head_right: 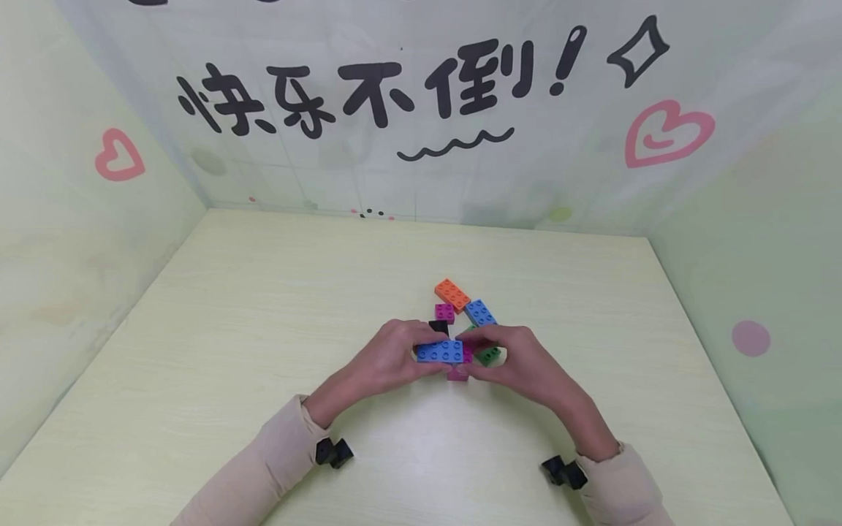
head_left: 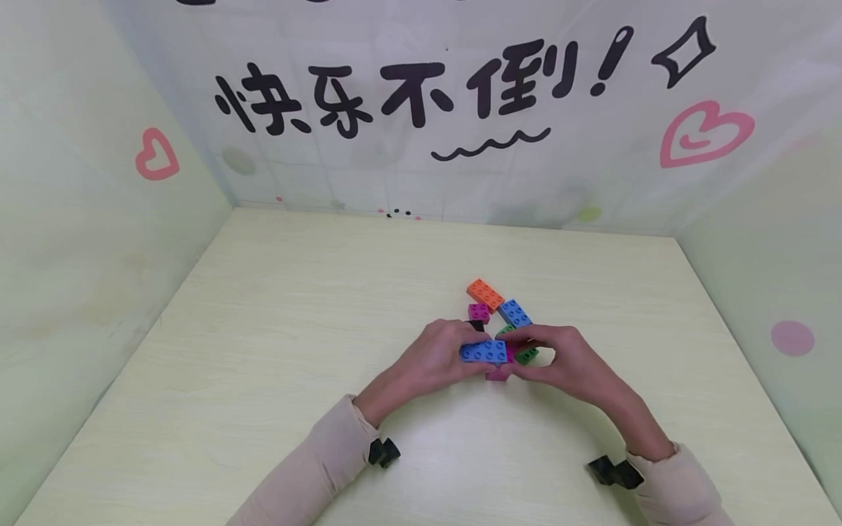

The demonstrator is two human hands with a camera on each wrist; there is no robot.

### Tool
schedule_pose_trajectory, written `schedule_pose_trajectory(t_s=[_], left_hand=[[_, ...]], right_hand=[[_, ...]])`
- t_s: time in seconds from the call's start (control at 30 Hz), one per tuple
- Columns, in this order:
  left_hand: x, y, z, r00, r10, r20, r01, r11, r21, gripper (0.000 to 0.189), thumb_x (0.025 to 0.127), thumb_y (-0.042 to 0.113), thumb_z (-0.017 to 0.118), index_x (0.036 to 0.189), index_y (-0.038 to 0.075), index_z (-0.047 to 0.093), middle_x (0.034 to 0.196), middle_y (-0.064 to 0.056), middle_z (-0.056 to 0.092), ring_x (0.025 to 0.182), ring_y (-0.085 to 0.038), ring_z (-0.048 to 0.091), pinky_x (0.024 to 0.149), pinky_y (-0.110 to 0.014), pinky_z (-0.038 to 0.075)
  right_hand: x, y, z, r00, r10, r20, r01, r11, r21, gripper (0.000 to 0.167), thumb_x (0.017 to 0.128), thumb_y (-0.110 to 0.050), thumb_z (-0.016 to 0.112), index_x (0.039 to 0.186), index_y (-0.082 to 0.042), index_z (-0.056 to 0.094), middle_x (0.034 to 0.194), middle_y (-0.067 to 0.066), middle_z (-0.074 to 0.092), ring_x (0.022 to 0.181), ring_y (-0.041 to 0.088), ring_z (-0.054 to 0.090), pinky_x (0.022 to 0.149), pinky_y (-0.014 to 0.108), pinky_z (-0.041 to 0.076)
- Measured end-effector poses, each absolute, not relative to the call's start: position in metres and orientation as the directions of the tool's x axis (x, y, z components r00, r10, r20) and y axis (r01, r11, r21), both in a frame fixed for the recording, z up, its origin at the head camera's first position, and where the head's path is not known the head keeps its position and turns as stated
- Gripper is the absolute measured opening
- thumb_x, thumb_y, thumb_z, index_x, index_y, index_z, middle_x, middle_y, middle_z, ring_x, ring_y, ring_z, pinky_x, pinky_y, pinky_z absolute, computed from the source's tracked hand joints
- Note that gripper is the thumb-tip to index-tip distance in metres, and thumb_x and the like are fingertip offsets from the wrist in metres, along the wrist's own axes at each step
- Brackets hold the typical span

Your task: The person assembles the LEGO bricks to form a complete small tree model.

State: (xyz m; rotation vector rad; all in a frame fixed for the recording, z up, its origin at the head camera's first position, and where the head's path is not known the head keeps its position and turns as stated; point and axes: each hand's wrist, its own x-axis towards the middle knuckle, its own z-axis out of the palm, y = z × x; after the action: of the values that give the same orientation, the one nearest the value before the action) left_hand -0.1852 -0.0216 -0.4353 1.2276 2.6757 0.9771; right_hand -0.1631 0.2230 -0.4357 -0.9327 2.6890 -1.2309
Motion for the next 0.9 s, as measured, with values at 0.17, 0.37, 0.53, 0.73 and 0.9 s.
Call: schedule_pose_trajectory(t_s=[0.17,0.37,0.53,0.73,0.9], left_hand=[[-0.1842,-0.0195,-0.4335,-0.688,0.695,0.208,0.668,0.494,0.557,0.041,0.085,0.030,0.079,0.117,0.005,0.072,0.105,-0.002,0.071,0.089,-0.006,0.063,0.076,-0.013,0.046],[-0.1839,-0.0183,-0.4331,-0.686,0.698,0.208,0.666,0.486,0.566,0.040,0.084,0.029,0.079,0.116,0.006,0.072,0.105,-0.002,0.072,0.088,-0.006,0.063,0.075,-0.012,0.046],[-0.1840,-0.0180,-0.4328,-0.682,0.702,0.202,0.665,0.482,0.571,0.039,0.084,0.028,0.079,0.116,0.007,0.072,0.104,-0.001,0.072,0.086,-0.005,0.062,0.072,-0.012,0.045],[-0.1844,-0.0183,-0.4340,-0.689,0.697,0.199,0.662,0.492,0.566,0.039,0.085,0.029,0.079,0.115,0.007,0.073,0.104,-0.001,0.072,0.088,-0.006,0.063,0.075,-0.013,0.046],[-0.1826,-0.0173,-0.4362,-0.722,0.667,0.186,0.627,0.516,0.584,0.037,0.083,0.031,0.080,0.111,0.008,0.073,0.101,0.001,0.071,0.083,-0.005,0.059,0.071,-0.016,0.046]], right_hand=[[-0.1630,0.2261,-0.4352,-0.821,-0.527,0.219,-0.491,0.457,-0.742,0.041,0.081,-0.016,0.082,0.119,-0.017,0.068,0.107,-0.009,0.069,0.092,0.011,0.067,0.083,0.044,0.054],[-0.1633,0.2285,-0.4374,-0.810,-0.526,0.258,-0.499,0.390,-0.774,0.038,0.081,-0.008,0.080,0.117,-0.013,0.069,0.108,-0.004,0.070,0.091,0.015,0.069,0.079,0.045,0.055],[-0.1629,0.2291,-0.4361,-0.807,-0.532,0.255,-0.502,0.392,-0.771,0.036,0.082,-0.007,0.079,0.116,-0.013,0.070,0.108,-0.003,0.071,0.091,0.015,0.069,0.079,0.044,0.055],[-0.1634,0.2277,-0.4331,-0.803,-0.546,0.239,-0.504,0.409,-0.760,0.034,0.083,-0.009,0.078,0.117,-0.012,0.070,0.109,0.000,0.071,0.091,0.015,0.069,0.080,0.046,0.055],[-0.1635,0.2263,-0.4333,-0.808,-0.544,0.228,-0.496,0.418,-0.761,0.034,0.083,-0.011,0.079,0.116,-0.013,0.070,0.108,-0.002,0.071,0.091,0.014,0.069,0.079,0.046,0.055]])
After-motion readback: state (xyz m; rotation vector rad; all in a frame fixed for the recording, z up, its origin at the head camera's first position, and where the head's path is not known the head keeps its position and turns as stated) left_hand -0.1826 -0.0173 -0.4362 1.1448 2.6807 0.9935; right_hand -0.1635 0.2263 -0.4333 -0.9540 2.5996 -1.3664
